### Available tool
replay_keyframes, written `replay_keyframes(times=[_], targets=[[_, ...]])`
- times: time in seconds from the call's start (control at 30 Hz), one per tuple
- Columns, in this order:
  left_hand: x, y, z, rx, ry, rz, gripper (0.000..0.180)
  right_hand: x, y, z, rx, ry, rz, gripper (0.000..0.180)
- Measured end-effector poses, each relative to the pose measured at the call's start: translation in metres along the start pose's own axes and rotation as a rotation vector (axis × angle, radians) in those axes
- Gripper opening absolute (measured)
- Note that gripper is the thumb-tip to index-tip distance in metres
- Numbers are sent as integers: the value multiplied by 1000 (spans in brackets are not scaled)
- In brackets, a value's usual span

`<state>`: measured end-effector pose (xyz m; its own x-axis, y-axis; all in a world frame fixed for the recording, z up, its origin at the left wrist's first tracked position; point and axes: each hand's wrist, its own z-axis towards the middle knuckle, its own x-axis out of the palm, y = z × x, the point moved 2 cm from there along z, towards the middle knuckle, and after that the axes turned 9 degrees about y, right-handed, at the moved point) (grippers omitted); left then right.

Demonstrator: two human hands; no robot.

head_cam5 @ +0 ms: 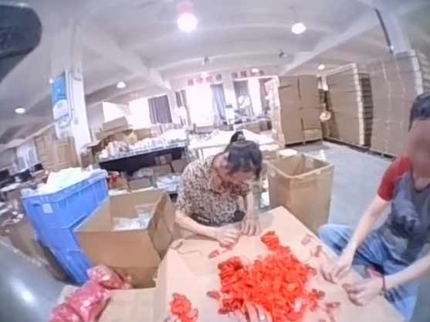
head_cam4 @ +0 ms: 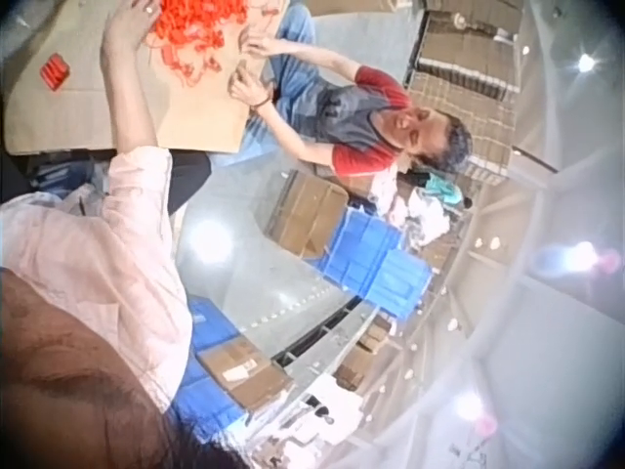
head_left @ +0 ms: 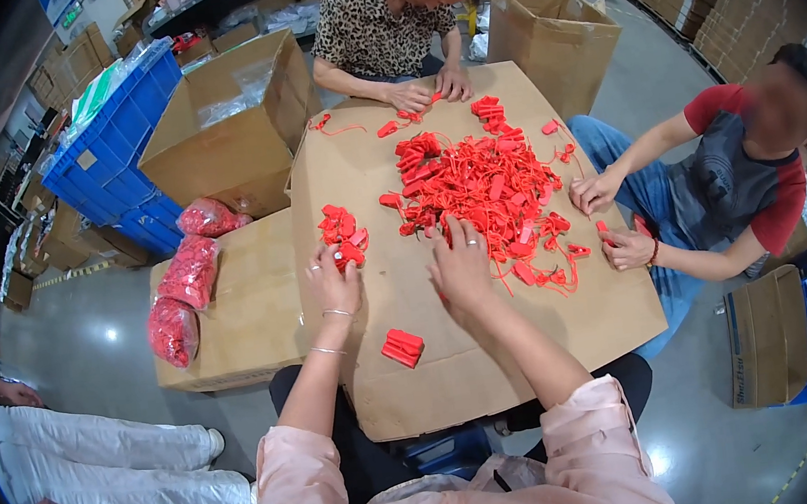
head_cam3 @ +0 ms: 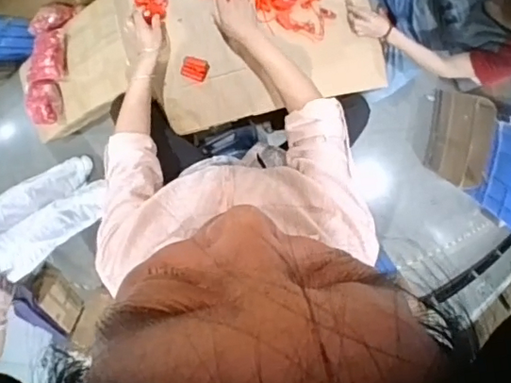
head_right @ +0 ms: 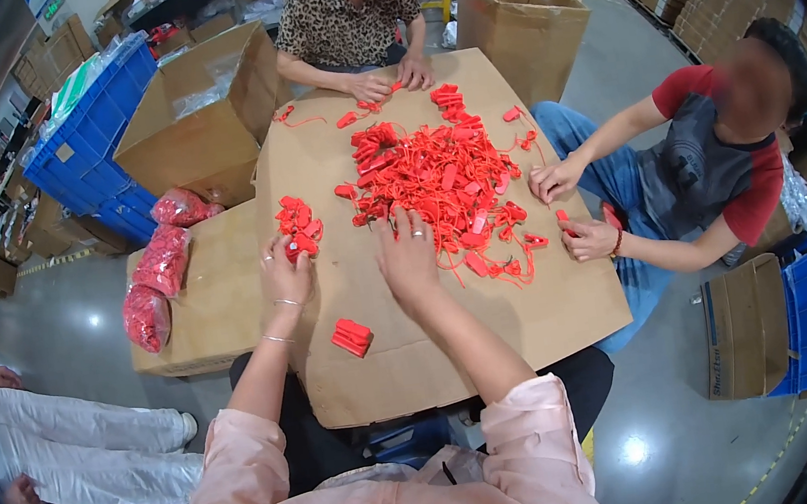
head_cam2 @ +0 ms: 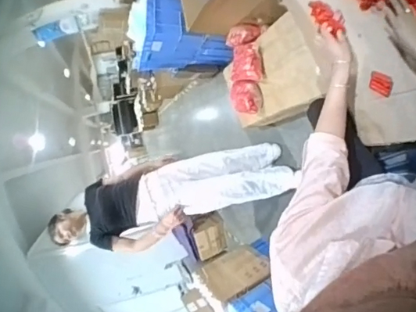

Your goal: Attaching strings to small red tags in a manufacturing or warehouse setting.

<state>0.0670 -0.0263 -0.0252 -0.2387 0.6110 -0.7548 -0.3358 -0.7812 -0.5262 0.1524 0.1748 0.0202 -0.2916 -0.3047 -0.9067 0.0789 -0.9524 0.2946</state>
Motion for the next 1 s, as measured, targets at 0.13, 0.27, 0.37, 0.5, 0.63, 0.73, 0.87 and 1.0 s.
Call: replay_keyframes(times=[0.13, 0.27, 0.37, 0.5, 0.63, 0.73, 0.87, 1.0], targets=[[9, -29, -1, 214, 73, -53, 39, 23, -35, -10, -57, 156, -133, 34], [34, -43, 8, 283, 216, -192, 43, -5, -46, -52, -239, 182, -23, 21], [59, -64, 22, 279, 260, -137, 46, -32, -77, -83, -285, 207, 27, 15], [83, -85, 23, 276, 574, 15, 44, -66, -93, -105, -121, 182, -15, 12], [94, -117, -15, 447, 596, -166, 39, -66, -96, -108, -1, -12, 3, 15], [61, -140, -40, 321, 840, -127, 38, -64, -70, -97, -63, -96, 17, 25], [42, -139, -50, 332, 692, -306, 32, -44, -59, -87, -59, 13, -43, 34], [22, -125, -31, 56, 611, -888, 29, -50, -64, -92, -164, 185, -38, 23]])
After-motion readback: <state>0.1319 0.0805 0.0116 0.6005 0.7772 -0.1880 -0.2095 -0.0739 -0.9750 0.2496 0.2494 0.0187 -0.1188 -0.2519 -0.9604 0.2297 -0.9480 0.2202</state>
